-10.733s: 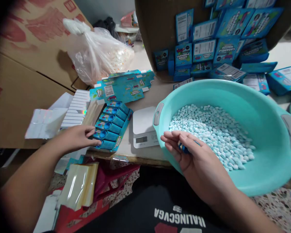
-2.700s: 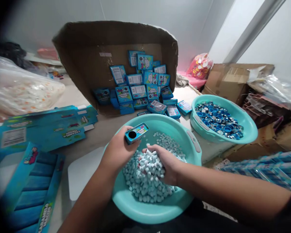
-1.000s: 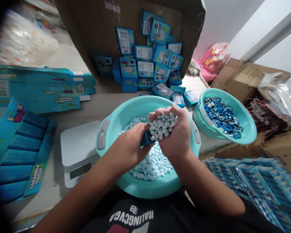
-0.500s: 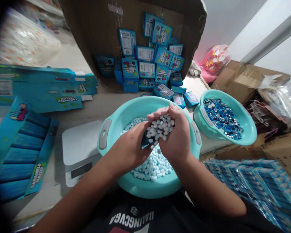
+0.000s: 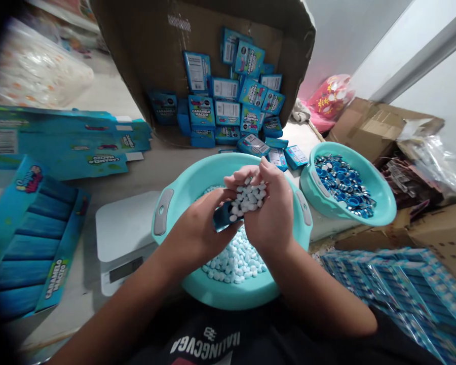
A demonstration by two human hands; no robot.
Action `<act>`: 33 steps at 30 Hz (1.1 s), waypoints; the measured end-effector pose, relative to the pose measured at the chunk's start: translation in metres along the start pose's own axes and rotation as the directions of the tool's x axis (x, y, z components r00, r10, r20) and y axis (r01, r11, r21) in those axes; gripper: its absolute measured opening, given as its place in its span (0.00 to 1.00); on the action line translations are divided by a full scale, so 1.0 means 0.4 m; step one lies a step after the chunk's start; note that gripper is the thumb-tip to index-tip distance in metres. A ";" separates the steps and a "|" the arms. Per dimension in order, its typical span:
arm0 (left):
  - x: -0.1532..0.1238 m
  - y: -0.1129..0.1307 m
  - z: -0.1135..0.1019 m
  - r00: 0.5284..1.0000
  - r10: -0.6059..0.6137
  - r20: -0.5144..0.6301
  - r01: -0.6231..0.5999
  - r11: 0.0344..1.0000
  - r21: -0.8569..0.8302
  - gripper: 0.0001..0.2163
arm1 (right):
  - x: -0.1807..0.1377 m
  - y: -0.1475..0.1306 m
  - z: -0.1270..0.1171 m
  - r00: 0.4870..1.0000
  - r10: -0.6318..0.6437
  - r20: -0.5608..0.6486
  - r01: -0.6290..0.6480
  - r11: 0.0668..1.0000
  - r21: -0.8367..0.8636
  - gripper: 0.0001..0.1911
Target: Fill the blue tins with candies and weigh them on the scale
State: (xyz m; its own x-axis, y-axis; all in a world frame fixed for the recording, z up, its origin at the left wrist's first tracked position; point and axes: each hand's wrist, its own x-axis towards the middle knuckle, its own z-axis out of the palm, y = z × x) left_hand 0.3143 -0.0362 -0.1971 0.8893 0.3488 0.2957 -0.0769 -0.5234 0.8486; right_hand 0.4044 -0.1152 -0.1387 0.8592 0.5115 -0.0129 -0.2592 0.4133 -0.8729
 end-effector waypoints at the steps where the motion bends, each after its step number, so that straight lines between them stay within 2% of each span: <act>1: -0.001 0.000 0.000 1.000 -0.001 -0.005 0.001 1.000 -0.001 0.17 | -0.001 -0.001 0.000 1.000 0.001 0.007 -0.001 1.000 -0.008 0.17; 6: -0.002 -0.003 -0.003 1.000 0.001 -0.023 -0.001 1.000 -0.017 0.17 | -0.006 -0.003 -0.005 0.998 0.005 0.058 -0.003 0.999 -0.037 0.16; 15: -0.001 0.001 -0.004 0.999 0.025 -0.031 -0.025 1.000 0.012 0.18 | -0.011 0.002 0.002 0.992 -0.057 0.110 0.066 0.995 -0.075 0.16; 20: -0.005 -0.001 0.001 0.993 0.105 -0.049 -0.103 0.993 0.059 0.20 | -0.013 0.000 0.006 0.987 -0.104 0.119 0.114 0.991 -0.077 0.16; 24: 0.002 -0.002 0.003 0.992 0.086 -0.095 -0.079 0.994 0.078 0.17 | -0.010 0.002 0.000 0.985 -0.111 0.131 0.120 0.991 -0.065 0.15; 30: 0.011 -0.002 0.001 0.996 0.063 -0.062 -0.061 0.997 0.039 0.17 | -0.008 0.009 -0.015 0.983 -0.111 0.144 0.122 0.990 -0.065 0.12; 33: 0.013 -0.002 -0.006 0.995 0.018 -0.096 -0.018 1.000 0.006 0.15 | -0.008 0.006 -0.014 0.970 -0.152 0.192 0.172 0.981 -0.095 0.11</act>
State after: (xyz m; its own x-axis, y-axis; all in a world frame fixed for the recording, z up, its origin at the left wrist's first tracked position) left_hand 0.3180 -0.0321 -0.1952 0.8404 0.4122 0.3517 -0.0897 -0.5343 0.8405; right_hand 0.4034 -0.1203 -0.1435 0.7876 0.5781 0.2134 -0.0645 0.4218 -0.9044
